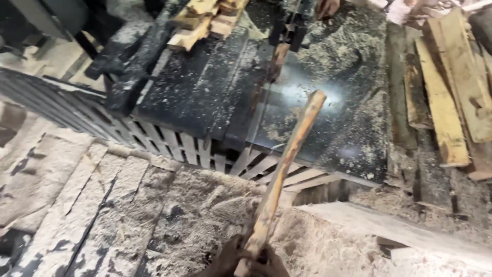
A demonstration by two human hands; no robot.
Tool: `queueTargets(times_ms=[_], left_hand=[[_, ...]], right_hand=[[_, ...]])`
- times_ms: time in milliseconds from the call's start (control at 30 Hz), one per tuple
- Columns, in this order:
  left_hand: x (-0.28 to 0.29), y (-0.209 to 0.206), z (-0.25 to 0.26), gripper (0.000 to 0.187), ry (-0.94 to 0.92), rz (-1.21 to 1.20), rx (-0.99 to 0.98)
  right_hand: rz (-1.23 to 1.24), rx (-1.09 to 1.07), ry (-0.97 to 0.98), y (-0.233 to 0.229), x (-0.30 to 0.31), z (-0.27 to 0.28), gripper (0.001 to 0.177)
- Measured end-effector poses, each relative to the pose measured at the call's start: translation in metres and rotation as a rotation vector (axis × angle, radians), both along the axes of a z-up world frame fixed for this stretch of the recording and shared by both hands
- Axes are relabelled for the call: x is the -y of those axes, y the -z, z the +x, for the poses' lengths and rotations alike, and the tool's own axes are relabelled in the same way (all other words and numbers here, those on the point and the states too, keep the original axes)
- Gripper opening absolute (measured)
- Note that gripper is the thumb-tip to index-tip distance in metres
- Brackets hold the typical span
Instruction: Operating a large band saw to cut multiple pieces of wood into smaller sections.
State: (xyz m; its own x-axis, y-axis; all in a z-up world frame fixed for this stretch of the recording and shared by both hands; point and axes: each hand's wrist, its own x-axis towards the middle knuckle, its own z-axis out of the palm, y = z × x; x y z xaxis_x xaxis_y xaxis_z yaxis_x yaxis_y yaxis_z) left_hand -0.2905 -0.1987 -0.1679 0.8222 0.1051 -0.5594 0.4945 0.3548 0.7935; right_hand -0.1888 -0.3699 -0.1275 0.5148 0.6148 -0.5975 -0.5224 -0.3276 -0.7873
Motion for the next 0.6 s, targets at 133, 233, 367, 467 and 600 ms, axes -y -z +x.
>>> queueTargets(times_ms=[133,233,367,467,600], left_hand=[[0.002,0.043,-0.047,0.076,-0.226,-0.191,0.093],[-0.014,0.011,-0.042,0.080,-0.308,-0.174,0.015],[-0.056,-0.100,-0.015,0.080,-0.310,-0.080,0.011],[-0.079,-0.126,0.014,0.087,-0.254,-0.009,0.089],[-0.102,-0.107,0.043,0.100,-0.165,0.091,0.201]], right_hand=[[0.114,0.235,-0.035,-0.086,-0.078,0.007,0.139],[0.143,0.896,-0.090,-0.086,-0.126,0.018,0.137],[-0.189,0.659,-0.094,-0.159,-0.181,0.038,0.132],[-0.092,0.385,0.034,-0.192,-0.211,0.057,0.121],[-0.026,0.372,0.085,-0.186,-0.226,0.079,0.119]])
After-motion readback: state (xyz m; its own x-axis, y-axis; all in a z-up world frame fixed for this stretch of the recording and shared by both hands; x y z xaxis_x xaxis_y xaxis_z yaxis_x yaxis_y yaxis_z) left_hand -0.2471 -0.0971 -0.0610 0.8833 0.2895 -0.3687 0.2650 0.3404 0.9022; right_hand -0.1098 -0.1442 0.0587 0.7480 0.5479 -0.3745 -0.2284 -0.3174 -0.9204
